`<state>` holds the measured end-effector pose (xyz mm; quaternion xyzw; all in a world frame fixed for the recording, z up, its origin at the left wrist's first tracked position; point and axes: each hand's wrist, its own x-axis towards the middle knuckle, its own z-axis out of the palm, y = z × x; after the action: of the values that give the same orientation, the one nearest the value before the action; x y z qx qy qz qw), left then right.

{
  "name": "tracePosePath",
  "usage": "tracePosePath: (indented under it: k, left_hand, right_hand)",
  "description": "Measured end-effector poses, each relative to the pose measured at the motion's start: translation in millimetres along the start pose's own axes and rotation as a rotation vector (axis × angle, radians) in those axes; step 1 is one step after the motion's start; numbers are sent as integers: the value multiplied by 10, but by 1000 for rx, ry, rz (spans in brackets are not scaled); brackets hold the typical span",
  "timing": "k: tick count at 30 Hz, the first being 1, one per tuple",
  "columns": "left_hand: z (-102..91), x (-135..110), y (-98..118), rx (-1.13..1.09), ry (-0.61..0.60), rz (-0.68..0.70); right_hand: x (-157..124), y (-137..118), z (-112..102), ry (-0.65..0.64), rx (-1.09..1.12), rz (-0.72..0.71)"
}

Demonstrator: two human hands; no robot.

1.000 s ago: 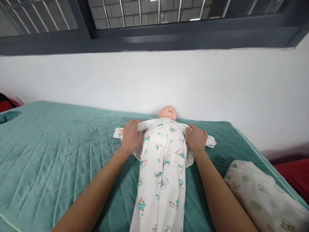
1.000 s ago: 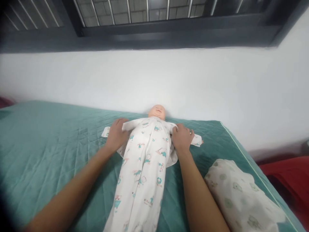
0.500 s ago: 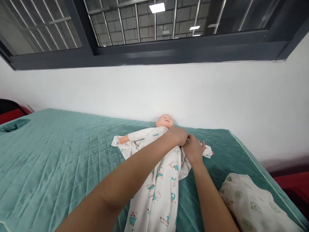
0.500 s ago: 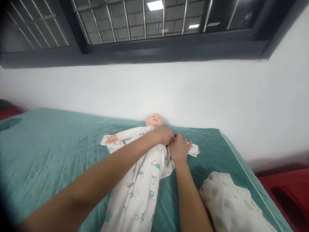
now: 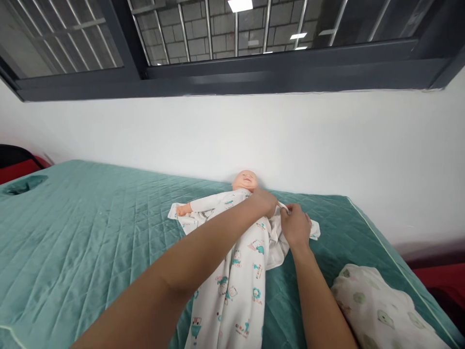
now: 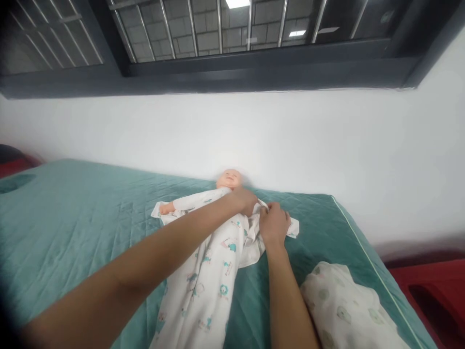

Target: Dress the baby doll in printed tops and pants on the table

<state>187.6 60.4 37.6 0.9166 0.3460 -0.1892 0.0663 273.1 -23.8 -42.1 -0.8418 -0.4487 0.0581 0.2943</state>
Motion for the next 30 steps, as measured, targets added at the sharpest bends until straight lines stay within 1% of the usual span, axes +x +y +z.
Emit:
tracePosePath:
  k: [3,6,9,13,15,19,23,26,30]
  left_hand:
    - [-112,-53,-146,41,-68,-31]
    - [-146,-80,-189,68,-97,-44]
    - [-80,-58,-83,88,-100,-24]
    - [64,13,114,95,-69,54]
    - [120,41,137,93,-40,95]
    - [180,60,22,98,35,151]
    - [182,57,-96,109,87,172]
    - [141,43,-137,122,99,163]
    - [34,-25,-212,145,100,129]
  right_hand:
    - [38,40,-30,-8,44,66]
    - [61,68,-26,-22,78,86]
    - [67,68,-6,-45,82,95]
    - [58,42,-3,-78,81,97]
    - [52,35,-7,-91,73,97]
    - [49,45,-8,-92,75,81]
    - [66,67,-14,-63,92,84]
    - [85,87,-20,-56,109,88]
    - [104,123,-13,-46,163,118]
